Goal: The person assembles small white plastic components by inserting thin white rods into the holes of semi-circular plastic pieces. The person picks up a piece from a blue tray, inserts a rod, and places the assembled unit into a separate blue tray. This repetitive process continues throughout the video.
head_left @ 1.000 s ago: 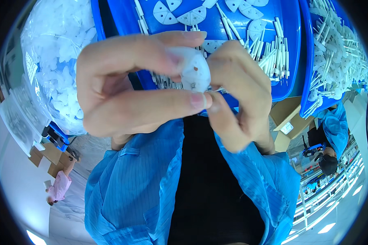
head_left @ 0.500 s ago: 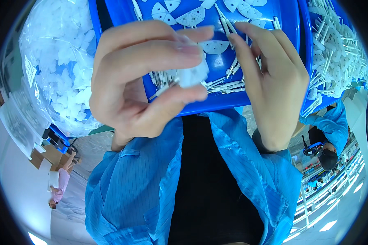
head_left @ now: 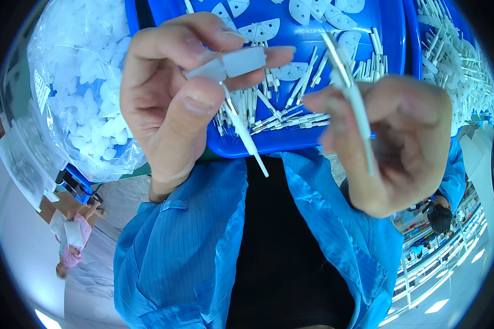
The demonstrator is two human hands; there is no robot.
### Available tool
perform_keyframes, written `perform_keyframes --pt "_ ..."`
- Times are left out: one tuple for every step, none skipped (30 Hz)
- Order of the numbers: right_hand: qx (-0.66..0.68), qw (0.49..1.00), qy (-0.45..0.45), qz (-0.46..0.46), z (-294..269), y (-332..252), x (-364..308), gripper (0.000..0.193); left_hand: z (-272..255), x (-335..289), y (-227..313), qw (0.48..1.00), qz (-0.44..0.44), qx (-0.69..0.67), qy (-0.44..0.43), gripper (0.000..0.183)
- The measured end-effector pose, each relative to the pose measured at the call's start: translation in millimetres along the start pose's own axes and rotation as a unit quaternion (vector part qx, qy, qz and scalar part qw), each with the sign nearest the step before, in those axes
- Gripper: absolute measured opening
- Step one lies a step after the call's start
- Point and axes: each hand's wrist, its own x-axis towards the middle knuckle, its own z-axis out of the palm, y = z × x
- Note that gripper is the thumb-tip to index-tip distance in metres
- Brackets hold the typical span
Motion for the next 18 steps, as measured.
perform_keyframes --pt "0.023 0.999 -0.031 0.003 -2 1 -2 0.023 1 -3 -1 1.000 -0.013 0.003 0.012 0.048" --pt "-0.015 0.998 -0.065 0.017 -1 0 -4 0.023 2 -4 -2 1.000 -0.006 0.006 0.014 0.048" --pt "-0.054 0.993 -0.099 0.030 1 0 -5 0.024 2 -6 -4 1.000 0.000 0.008 0.017 0.048" --pt "-0.099 0.986 -0.127 0.049 1 -4 -6 0.025 4 -4 -5 1.000 0.001 0.004 0.015 0.049" --pt "-0.143 0.975 -0.156 0.068 3 -7 -6 0.026 4 -3 -5 1.000 0.003 -0.001 0.006 0.048" --pt "-0.135 0.976 -0.142 0.094 7 -8 -9 0.025 3 -2 -5 1.000 0.003 -0.001 0.000 0.047" --pt "-0.126 0.977 -0.127 0.117 11 -9 -12 0.024 3 -2 -5 1.000 0.006 0.000 -0.007 0.046" --pt "-0.064 0.985 -0.069 0.147 20 -4 -22 0.022 2 -2 -4 1.000 0.007 0.006 -0.012 0.045" --pt "-0.041 0.985 -0.035 0.165 24 -4 -24 0.019 2 -2 -4 1.000 0.011 0.010 -0.011 0.045" --pt "-0.016 0.983 -0.004 0.180 29 -3 -26 0.017 2 -3 -4 1.000 0.018 0.016 -0.007 0.044" --pt "-0.030 0.982 0.002 0.185 30 -3 -25 0.015 2 -3 -5 0.999 0.027 0.021 0.003 0.043" --pt "-0.044 0.981 0.008 0.190 31 -5 -23 0.013 1 -4 -7 0.999 0.036 0.023 0.005 0.043" --pt "-0.059 0.979 0.015 0.195 32 -6 -21 0.011 1 -4 -8 0.999 0.046 0.024 0.005 0.042" --pt "-0.074 0.977 0.023 0.201 33 -7 -19 0.010 1 -4 -10 0.998 0.055 0.024 -0.004 0.041" --pt "-0.089 0.979 0.023 0.181 32 -7 -19 0.009 1 -4 -11 0.998 0.058 0.028 -0.006 0.040" --pt "-0.105 0.981 0.024 0.163 32 -7 -19 0.008 2 -4 -11 0.998 0.061 0.032 -0.007 0.039" --pt "-0.122 0.985 0.018 0.120 30 -7 -18 0.007 3 -5 -10 0.997 0.058 0.040 -0.002 0.039" --pt "-0.154 0.984 0.012 0.089 30 -7 -19 0.007 4 -6 -10 0.997 0.058 0.047 0.002 0.038"
